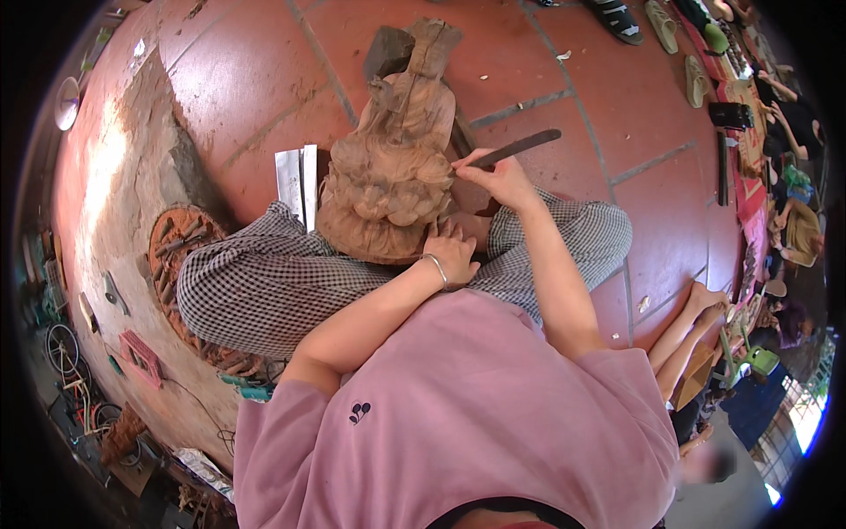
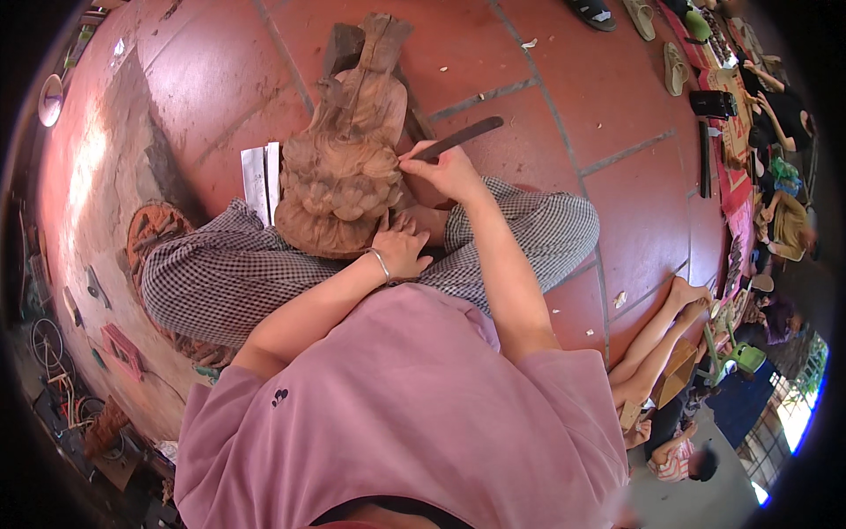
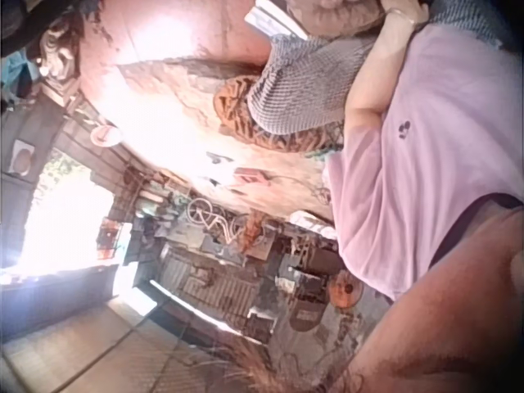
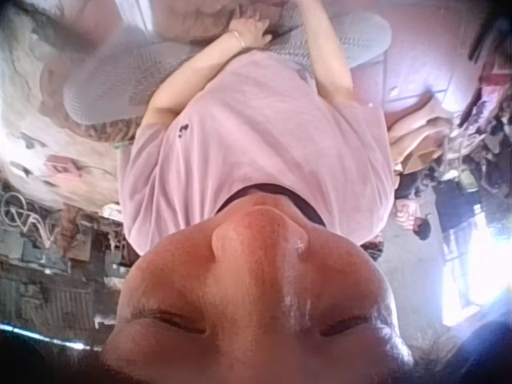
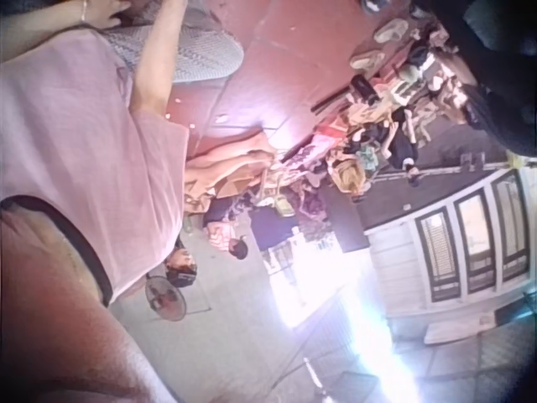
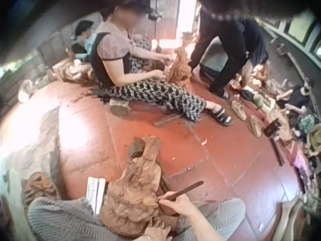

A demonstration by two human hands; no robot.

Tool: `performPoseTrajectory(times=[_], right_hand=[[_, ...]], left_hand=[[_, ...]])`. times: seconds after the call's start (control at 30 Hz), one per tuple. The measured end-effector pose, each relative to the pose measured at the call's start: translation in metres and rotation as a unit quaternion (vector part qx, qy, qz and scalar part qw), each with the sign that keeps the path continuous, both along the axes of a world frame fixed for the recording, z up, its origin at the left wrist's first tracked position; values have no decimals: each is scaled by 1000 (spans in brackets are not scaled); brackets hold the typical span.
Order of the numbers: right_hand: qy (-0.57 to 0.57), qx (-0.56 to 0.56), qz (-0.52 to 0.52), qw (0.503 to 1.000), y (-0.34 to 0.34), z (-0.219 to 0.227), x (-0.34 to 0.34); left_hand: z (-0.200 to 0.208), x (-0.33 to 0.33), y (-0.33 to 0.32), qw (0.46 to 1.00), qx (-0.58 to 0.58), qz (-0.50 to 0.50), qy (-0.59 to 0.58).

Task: The person carves a wooden object using a small knife while sitting on the floor. They hold the wood with one hand and carefully shape it with the other, occasionally adjusting their grip.

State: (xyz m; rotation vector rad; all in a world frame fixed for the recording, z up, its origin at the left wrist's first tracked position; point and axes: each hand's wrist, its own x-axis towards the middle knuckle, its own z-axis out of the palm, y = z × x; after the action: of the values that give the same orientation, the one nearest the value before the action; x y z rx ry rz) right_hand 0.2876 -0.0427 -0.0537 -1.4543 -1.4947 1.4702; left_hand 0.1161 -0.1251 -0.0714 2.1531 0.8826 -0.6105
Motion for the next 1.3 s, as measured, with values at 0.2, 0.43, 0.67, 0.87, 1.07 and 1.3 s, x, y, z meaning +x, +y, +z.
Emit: performPoseTrajectory(times=[0.2,0.43,0.67,0.87,1.07,1.3], right_hand=[[71,-49,-68,994,-4,-8,-1],[150,-108,-78,980,-2,-8,3],[154,-96,-69,981,-6,-12,2],[48,-45,-80,995,-14,-5,-9],[177,-104,-203,958,-24,-16,-15],[94,-77,-200,972,-29,-9,-26]], left_hand=[[5,0,1,1000,-13,5,3],[9,2,3,1000,-17,9,4],[9,4,4,1000,-28,6,12],[10,5,4,1000,-21,21,6],[14,3,7,999,-30,21,-6],[10,4,5,999,-12,33,-8]])
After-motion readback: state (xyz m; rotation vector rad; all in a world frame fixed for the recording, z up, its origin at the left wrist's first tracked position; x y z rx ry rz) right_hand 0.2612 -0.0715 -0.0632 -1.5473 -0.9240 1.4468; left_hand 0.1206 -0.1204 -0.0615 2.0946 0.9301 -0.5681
